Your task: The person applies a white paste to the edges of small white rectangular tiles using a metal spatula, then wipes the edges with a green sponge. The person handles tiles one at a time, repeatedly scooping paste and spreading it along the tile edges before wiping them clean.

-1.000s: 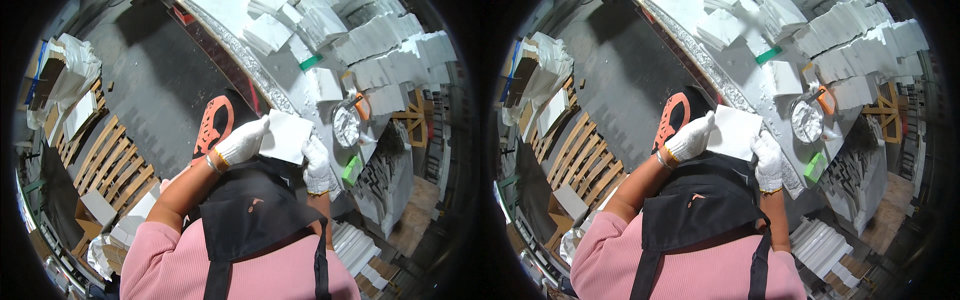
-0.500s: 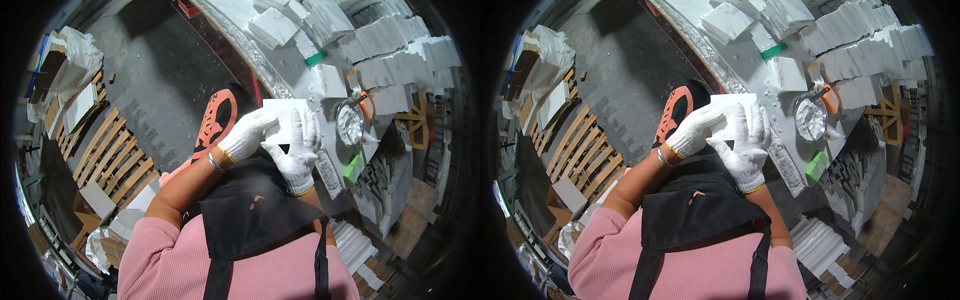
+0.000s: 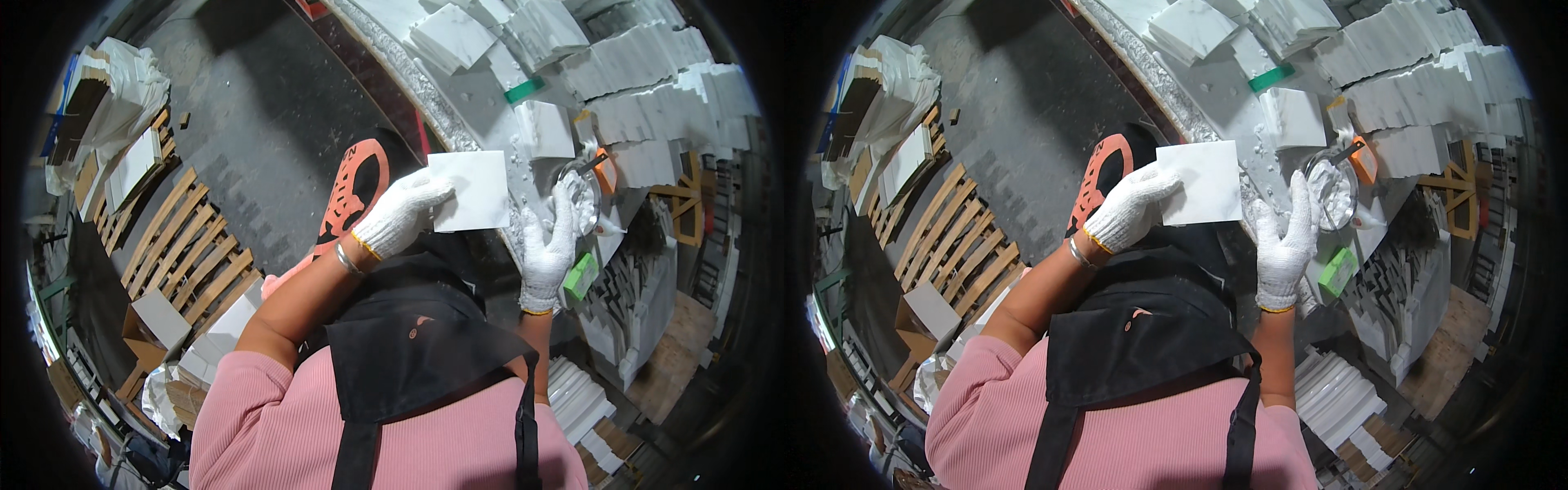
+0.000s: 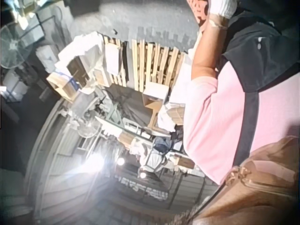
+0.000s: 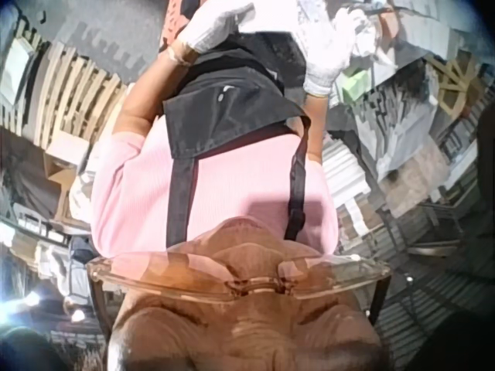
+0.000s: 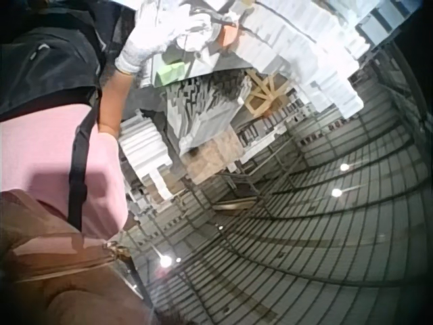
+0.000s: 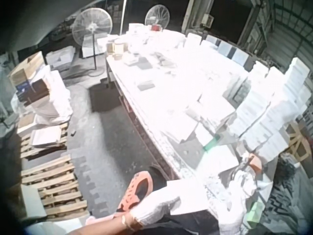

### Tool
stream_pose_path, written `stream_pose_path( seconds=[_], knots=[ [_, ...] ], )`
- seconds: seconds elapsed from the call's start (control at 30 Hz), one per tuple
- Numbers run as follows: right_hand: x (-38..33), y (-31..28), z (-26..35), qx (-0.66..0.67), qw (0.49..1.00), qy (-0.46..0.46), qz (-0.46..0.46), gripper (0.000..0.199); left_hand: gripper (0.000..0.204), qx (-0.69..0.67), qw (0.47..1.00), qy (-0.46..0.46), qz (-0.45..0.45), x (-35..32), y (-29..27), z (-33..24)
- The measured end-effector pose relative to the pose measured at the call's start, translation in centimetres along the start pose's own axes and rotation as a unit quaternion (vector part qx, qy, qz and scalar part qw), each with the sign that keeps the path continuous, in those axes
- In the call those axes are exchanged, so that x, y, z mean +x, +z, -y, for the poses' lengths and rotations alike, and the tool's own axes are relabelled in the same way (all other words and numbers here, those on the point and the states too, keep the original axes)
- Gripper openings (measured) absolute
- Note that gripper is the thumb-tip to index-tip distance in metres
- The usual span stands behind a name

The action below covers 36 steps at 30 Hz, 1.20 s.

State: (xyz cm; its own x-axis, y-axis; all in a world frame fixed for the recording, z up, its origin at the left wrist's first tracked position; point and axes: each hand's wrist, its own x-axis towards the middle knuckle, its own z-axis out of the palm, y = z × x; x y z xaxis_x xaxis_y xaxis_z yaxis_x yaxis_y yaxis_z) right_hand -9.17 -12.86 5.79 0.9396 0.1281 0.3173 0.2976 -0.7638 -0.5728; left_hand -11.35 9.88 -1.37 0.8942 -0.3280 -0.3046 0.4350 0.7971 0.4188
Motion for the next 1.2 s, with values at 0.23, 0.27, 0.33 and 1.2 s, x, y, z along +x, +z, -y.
stream_pose_path(
  seconds=[0.23,0.27,0.33,1.2],
  knots=[
    [-0.2,1.5,0.3,0.279,0.934,0.185,0.123,0.046,0.043,0.019,1.0,-0.011,-0.006,-0.5,1.0,-0.7],
    [0.0,1.5,0.5,0.28,0.93,0.189,0.145,0.047,0.043,0.018,1.0,-0.012,-0.004,-0.4,0.8,-0.6],
    [0.5,1.1,1.9,0.274,0.915,0.225,0.192,0.047,0.044,0.011,1.0,-0.016,-0.001,-0.3,0.5,-0.5],
    [1.1,0.0,2.1,0.354,0.915,0.189,0.043,0.03,0.073,0.12,0.984,-0.066,0.116,-1.6,-0.9,-1.3]
  ],
)
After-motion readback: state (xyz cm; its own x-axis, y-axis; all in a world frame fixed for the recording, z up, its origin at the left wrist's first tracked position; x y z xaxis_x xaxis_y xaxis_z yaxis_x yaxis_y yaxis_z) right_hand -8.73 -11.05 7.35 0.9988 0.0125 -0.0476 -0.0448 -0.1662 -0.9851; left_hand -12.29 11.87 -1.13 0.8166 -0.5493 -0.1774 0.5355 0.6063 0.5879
